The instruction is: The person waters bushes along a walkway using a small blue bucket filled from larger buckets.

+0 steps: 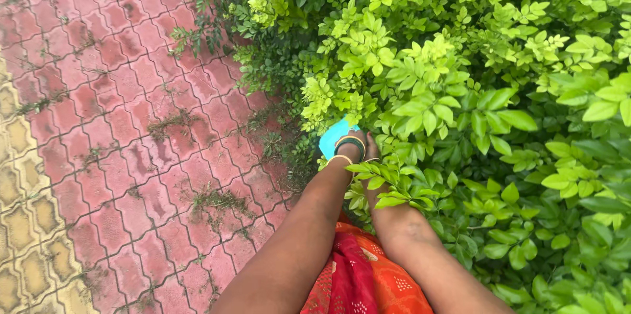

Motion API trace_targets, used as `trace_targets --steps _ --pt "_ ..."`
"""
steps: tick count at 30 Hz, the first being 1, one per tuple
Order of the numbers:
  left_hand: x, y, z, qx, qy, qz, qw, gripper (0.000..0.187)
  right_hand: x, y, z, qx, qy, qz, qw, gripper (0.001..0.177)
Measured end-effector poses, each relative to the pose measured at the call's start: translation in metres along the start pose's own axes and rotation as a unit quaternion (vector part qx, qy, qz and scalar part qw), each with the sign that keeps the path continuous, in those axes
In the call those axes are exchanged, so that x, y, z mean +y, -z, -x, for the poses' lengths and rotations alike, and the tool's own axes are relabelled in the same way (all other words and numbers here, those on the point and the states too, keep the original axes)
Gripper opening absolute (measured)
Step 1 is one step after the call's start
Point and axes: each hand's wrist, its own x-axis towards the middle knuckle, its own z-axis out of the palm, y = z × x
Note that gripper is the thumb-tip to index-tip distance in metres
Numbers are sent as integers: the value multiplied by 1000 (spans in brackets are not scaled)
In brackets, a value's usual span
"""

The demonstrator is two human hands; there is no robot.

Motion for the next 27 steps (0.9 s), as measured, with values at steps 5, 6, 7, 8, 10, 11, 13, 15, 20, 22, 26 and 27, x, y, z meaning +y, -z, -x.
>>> trace_targets --steps 5,6,7,8,10,11,13,15,20,22,26,27 --pt "30 26 8 1 -27 -64 998 50 -18 2 -22 34 5 -9 999 59" --pt "30 25 2 4 -28 -19 999 45 -19 1 -25 48 7 -11 999 58" --pt "30 23 -7 7 -29 26 999 41 -19 2 -27 69 7 -12 998 58" --pt "28 20 -15 4 -30 23 999 41 -19 1 -29 82 7 -11 997 57" --pt "23 12 -32 -15 -72 -21 997 45 -17 -3 -32 111 4 -14 994 56" --pt "17 8 -40 -18 -74 -24 997 45 -16 -6 -34 128 2 -12 992 56" --pt "2 -5 -53 4 -121 -32 992 42 -13 -9 -35 165 1 -6 986 55" --pt "-14 -12 -67 -15 -118 -31 992 42 -4 -16 -41 202 -5 2 979 54" --pt "-62 26 -98 -55 -82 4 995 51 25 -57 -68 245 -26 35 969 52" --pt "-88 52 -106 -60 -64 42 995 56 38 -78 -90 241 -32 57 968 51" --pt "-143 103 -115 -23 -50 101 993 60 83 -115 -138 255 -29 92 962 51" --pt "-156 116 -117 -1 -57 115 992 57 94 -123 -148 229 -24 82 970 56"
